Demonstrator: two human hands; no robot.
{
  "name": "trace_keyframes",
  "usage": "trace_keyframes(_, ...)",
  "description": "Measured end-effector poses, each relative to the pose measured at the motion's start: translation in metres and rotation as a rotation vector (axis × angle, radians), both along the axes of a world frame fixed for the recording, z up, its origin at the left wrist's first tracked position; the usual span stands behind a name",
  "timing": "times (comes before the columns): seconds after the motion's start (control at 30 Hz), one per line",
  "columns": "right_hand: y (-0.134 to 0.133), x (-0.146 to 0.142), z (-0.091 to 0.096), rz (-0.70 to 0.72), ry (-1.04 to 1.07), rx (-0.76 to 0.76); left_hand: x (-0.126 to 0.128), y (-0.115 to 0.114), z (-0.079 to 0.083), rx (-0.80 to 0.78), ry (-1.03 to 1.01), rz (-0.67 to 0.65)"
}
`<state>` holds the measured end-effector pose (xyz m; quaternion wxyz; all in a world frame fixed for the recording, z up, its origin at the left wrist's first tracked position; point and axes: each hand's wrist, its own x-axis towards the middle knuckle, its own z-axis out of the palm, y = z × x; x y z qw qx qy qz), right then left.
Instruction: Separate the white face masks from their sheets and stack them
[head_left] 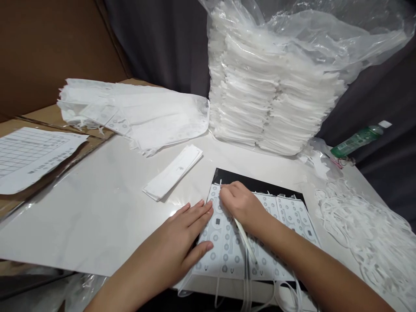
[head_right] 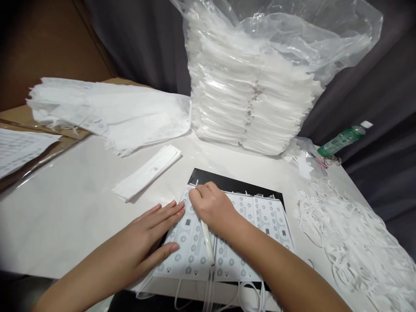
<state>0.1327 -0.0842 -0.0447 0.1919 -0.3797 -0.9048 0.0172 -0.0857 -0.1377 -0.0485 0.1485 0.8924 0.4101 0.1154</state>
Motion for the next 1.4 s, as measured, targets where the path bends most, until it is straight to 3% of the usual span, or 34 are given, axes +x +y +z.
trace_keyframes(0.13, 0.005, 0.005, 0.000, -0.093, 0.151, -0.079, 0.003, -0.001, 0.000, 0.027, -0.019, 0.004)
trace_keyframes(0.33, -0.016, 0.011, 0.030, -0.384, 0.528, -0.554, 0.006, -0.003, 0.003, 0.063, -0.010, 0.004)
trace_keyframes(0.43, -0.041, 0.003, 0.032, -0.381, 0.578, -0.686, 0.006, -0.003, 0.003, 0.070, 0.010, -0.003)
trace_keyframes(0.53, -0.058, -0.006, 0.023, -0.376, 0.579, -0.724, 0.008, -0.003, 0.003, 0.065, 0.010, 0.006)
trace_keyframes(0.7, -0.062, -0.010, 0.013, -0.380, 0.549, -0.680, 0.007, -0.004, 0.003, 0.058, 0.006, 0.008)
trace_keyframes(0.97, -0.060, -0.010, 0.015, -0.299, 0.422, -0.578, 0.007, -0.004, 0.003, 0.046, 0.004, 0.014)
trace_keyframes(1.23, -0.074, -0.021, 0.004, -0.064, 0.043, 0.070, 0.007, -0.004, 0.003, 0.067, -0.020, 0.021)
trace_keyframes(1.4, -0.070, -0.013, 0.007, -0.021, -0.021, 0.152, 0.007, -0.005, 0.003, 0.084, -0.022, 0.022)
